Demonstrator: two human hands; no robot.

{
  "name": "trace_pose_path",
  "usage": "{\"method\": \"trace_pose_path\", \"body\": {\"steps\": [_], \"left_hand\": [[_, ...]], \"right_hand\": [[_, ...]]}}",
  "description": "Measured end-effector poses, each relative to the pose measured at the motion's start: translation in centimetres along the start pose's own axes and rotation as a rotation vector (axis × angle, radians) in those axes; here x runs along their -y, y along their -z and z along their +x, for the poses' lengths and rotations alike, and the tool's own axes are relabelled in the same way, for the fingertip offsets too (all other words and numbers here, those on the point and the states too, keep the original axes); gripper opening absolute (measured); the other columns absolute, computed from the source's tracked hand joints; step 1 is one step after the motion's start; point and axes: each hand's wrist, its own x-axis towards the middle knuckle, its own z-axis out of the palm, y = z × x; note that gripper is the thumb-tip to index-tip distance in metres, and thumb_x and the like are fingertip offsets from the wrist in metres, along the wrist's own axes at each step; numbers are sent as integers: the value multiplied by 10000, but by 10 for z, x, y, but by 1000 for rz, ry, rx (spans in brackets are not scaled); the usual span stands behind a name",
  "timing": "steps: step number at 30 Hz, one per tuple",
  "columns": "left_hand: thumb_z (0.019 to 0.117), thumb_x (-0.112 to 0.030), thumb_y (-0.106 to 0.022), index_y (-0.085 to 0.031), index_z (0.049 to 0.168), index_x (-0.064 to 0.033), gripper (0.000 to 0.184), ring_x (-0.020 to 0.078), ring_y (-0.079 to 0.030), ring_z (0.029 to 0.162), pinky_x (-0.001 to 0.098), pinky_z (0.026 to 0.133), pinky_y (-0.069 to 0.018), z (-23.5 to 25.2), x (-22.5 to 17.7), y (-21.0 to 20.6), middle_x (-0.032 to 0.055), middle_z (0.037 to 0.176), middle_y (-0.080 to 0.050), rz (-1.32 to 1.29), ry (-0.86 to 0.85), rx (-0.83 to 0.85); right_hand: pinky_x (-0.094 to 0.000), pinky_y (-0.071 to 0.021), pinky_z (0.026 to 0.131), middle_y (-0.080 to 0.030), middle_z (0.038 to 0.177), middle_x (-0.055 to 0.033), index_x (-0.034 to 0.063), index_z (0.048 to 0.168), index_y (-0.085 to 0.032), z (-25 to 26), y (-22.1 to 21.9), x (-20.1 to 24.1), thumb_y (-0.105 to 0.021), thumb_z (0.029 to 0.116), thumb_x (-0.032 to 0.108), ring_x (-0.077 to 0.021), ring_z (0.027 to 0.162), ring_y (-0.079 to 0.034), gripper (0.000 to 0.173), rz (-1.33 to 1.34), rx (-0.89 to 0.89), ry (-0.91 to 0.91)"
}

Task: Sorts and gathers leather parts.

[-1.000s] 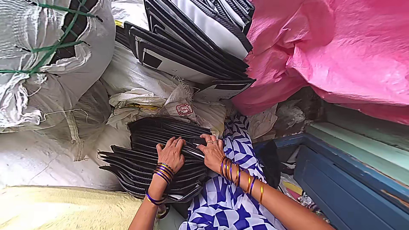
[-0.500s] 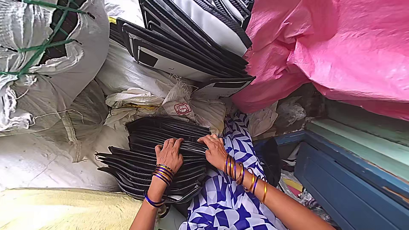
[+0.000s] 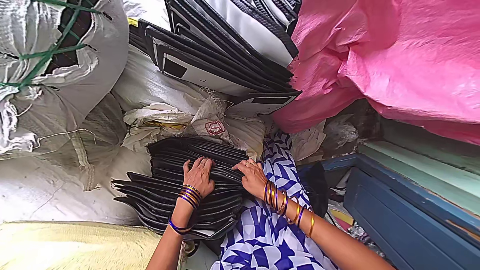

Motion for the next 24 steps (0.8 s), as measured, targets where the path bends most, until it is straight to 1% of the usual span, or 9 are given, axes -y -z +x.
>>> {"method": "trace_pose_path", "body": {"steps": [4,6,8,10,11,14,16,21,24], "left_hand": [[859,-111,-593,-330,1588,-144,777,296,-392,1468,641,1192,-114,-3,2,-7,116,1510,-513,-36,-8,-64],[890,-119,-595,-439,1535,-149,664,304,-341,1495,629,1193,-136,-2,0,-4,122,1547,-466,-13,-9,-20],[847,-118,-633,-568,1427,-136,584,333,-223,1541,638,1180,-153,1,2,-4,117,1612,-371,17,-43,-51],[797,-108,-689,-615,1361,-105,569,347,-75,1574,655,1192,-71,7,4,-2,112,1684,-222,46,-84,-61],[799,-96,-702,-601,1364,-86,574,338,-58,1577,652,1199,-41,11,4,1,108,1684,-227,51,-91,-17],[831,-65,-681,-518,1439,-68,629,331,-161,1561,613,1215,-116,17,4,9,132,1614,-365,37,-99,87],[832,-32,-671,-491,1458,-52,652,350,-252,1530,578,1193,-227,11,4,4,175,1592,-383,-2,-101,70],[803,-26,-672,-375,1516,-57,773,357,-442,1412,583,1067,-369,13,3,4,173,1491,-505,-56,-71,-26],[818,-102,-704,-196,1631,-169,960,395,-382,1432,597,1054,-374,26,-6,14,190,1523,-450,39,-4,70]], "right_hand": [[-582,-322,1050,-581,1393,-208,104,1452,-578,13,9,2,-426,935,-52,-395,1339,-472,561,-119,-40,-51],[-580,-318,1057,-523,1453,-205,106,1488,-536,20,10,4,-445,948,-44,-390,1379,-426,568,-177,7,-104],[-587,-314,1080,-518,1454,-207,98,1453,-569,22,6,5,-460,927,-61,-397,1387,-418,560,-137,16,-114],[-586,-326,1063,-552,1414,-205,92,1383,-623,16,2,6,-451,900,-85,-398,1364,-443,542,-75,-7,-79],[-586,-332,1053,-564,1393,-206,87,1368,-633,13,1,5,-441,896,-92,-397,1355,-449,540,-42,-5,-70],[-589,-328,1063,-561,1407,-193,94,1354,-642,16,6,0,-431,900,-88,-387,1371,-436,533,21,4,-69],[-591,-321,1092,-526,1460,-181,88,1367,-624,22,10,-4,-434,912,-76,-384,1392,-423,520,35,2,-65],[-577,-339,1067,-499,1480,-201,76,1496,-513,30,11,-6,-459,950,-34,-399,1383,-420,559,-143,20,-134],[-582,-322,1096,-547,1424,-211,78,1421,-595,22,7,-6,-423,918,-81,-396,1385,-429,555,-45,41,-93]]}}
